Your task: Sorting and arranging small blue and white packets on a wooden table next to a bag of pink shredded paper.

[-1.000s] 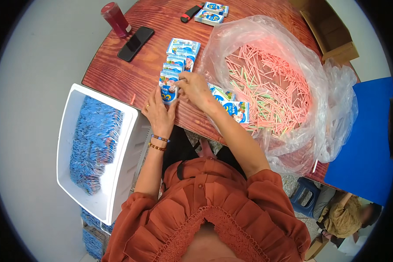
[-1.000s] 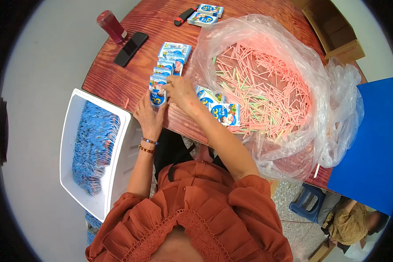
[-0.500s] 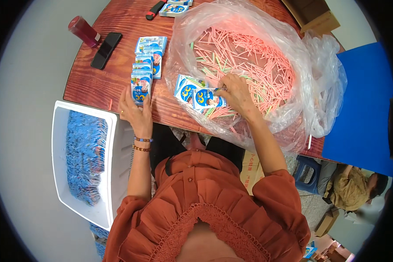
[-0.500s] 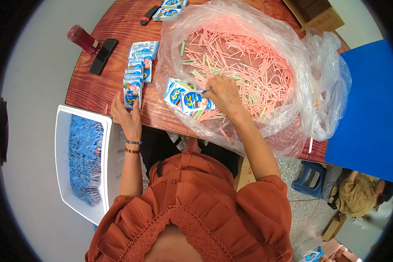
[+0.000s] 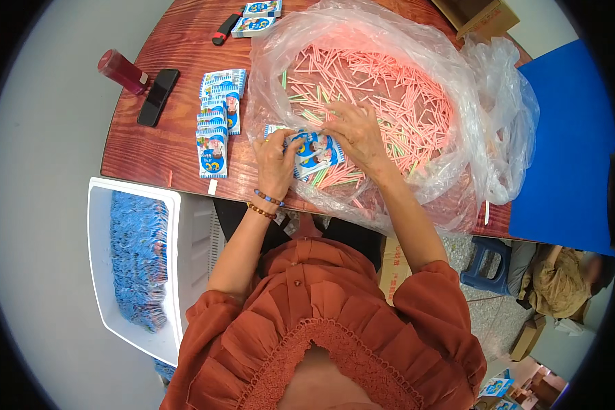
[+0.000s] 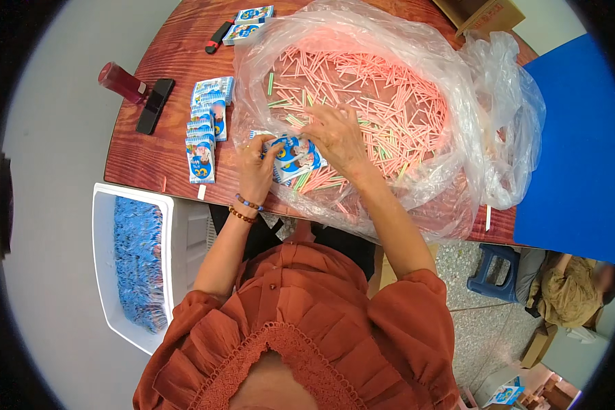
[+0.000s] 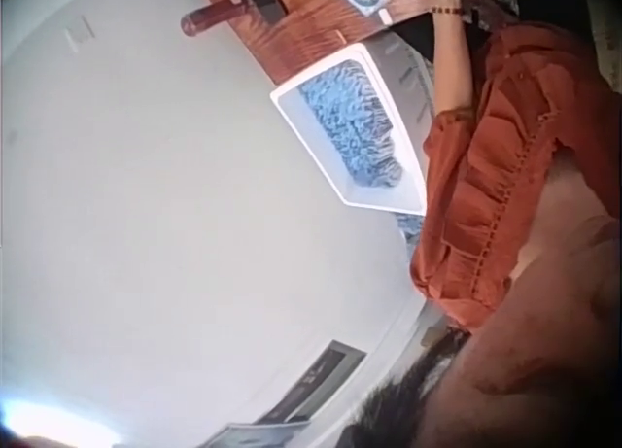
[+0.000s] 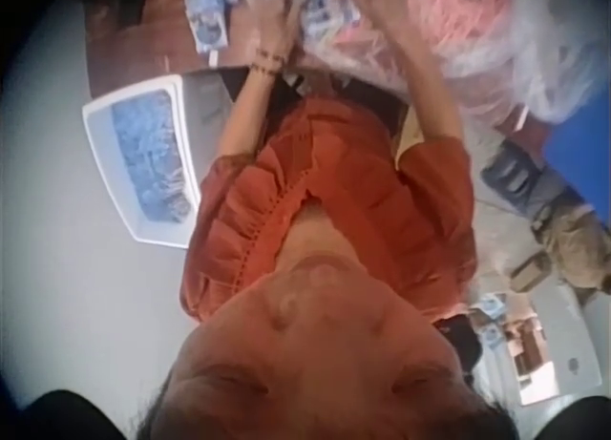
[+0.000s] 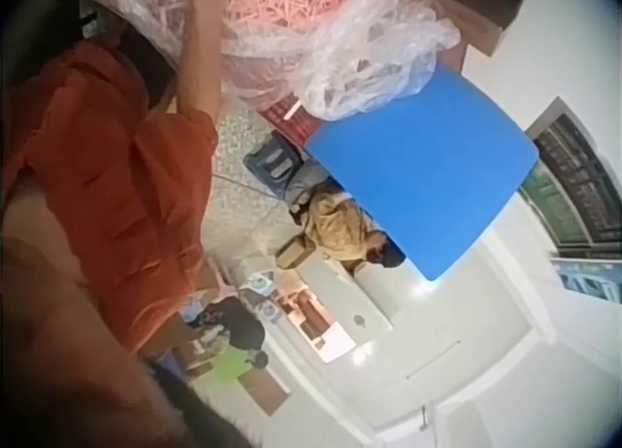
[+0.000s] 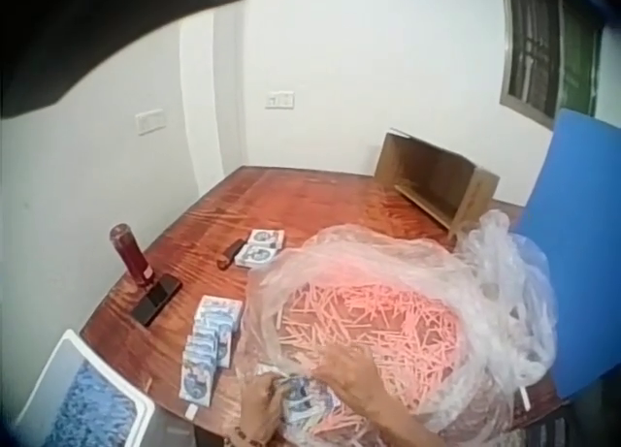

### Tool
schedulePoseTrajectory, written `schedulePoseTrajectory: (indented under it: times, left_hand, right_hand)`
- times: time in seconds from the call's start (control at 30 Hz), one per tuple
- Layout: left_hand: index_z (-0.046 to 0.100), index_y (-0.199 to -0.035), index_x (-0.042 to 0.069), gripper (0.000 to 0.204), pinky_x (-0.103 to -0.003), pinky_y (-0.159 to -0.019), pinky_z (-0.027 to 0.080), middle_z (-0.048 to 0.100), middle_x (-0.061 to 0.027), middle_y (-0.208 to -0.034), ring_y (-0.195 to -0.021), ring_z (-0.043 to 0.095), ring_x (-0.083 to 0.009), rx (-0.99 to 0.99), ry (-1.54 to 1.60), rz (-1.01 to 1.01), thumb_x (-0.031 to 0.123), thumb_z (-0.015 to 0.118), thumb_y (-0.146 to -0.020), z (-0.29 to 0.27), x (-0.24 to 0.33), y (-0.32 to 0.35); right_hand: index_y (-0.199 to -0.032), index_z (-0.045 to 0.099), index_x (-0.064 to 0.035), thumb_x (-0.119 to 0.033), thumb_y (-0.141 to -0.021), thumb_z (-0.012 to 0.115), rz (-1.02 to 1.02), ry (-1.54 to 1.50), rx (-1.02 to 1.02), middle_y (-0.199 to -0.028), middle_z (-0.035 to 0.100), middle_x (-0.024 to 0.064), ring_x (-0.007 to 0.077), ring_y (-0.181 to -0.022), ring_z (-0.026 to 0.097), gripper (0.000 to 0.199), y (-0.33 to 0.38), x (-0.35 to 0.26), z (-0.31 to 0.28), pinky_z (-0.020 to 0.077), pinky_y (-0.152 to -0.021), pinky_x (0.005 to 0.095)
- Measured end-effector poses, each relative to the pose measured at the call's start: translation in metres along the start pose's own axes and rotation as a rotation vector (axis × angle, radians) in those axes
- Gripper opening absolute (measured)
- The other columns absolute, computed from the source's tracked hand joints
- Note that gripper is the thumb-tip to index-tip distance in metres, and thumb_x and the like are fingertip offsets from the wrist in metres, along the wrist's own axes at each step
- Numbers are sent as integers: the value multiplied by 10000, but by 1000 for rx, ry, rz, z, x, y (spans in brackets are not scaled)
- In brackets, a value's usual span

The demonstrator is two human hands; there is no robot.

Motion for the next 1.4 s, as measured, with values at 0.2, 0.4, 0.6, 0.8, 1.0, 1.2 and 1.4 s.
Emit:
schedulePoseTrajectory:
  times: [0.2,0.4,0.6,0.8,1.0,1.2,1.4]
  left_hand:
    - [656,-923,34,128,-350,-739,431,649,-62,-846,-768,579,-216,150,298,95,87,687,-811,-2,-7,-6]
    - [643,-948,39,82,-202,-646,450,643,6,-840,-745,567,-55,26,1024,-387,100,645,-895,-4,-1,-8]
    - [650,-951,28,84,-187,-604,453,651,6,-823,-700,567,-25,138,1158,-485,99,632,-911,-5,18,-6]
    - [680,-935,8,105,-192,-598,455,657,1,-804,-679,566,-35,227,1091,-502,102,647,-903,-1,13,4]
    - [688,-927,12,118,-190,-592,443,653,7,-797,-680,555,-32,256,1168,-570,120,644,-910,3,9,7]
    - [675,-862,28,157,-208,-606,476,659,-1,-810,-688,580,-45,255,1260,-661,162,627,-927,9,12,8]
    - [649,-846,40,211,-244,-621,521,666,-21,-814,-716,622,-78,208,1306,-715,210,584,-954,2,28,5]
  right_hand:
    - [-901,689,-64,-138,-868,613,239,-386,-214,-899,681,49,199,-877,626,110,-7,2,-3,438,-829,320]
    - [-928,671,6,-74,-866,657,748,-1082,-260,-832,666,0,37,-765,583,103,-2,-7,9,461,-652,194]
    - [-884,678,-8,-84,-865,666,737,-1166,-149,-756,633,-34,9,-679,527,79,1,-19,18,423,-586,185]
    - [-861,695,-1,-150,-868,678,798,-1136,-111,-684,605,-39,11,-616,494,150,7,-27,21,405,-522,206]
    - [-918,712,-3,-170,-888,663,820,-1124,-141,-721,637,-28,9,-635,528,176,8,-27,20,426,-533,185]
    - [-898,685,0,-197,-927,618,892,-1282,-18,-704,615,-14,40,-622,544,210,15,-21,15,479,-539,204]
    - [-1064,609,-28,-70,-846,629,558,-1152,47,-1190,547,93,172,-1071,526,223,13,-17,-19,428,-914,308]
Point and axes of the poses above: each hand's wrist, its own y-axis away from the middle knuckle, its own z-axis out of the palm, x = y × z, the point moved 1 cm from there along -y, towards the middle knuckle
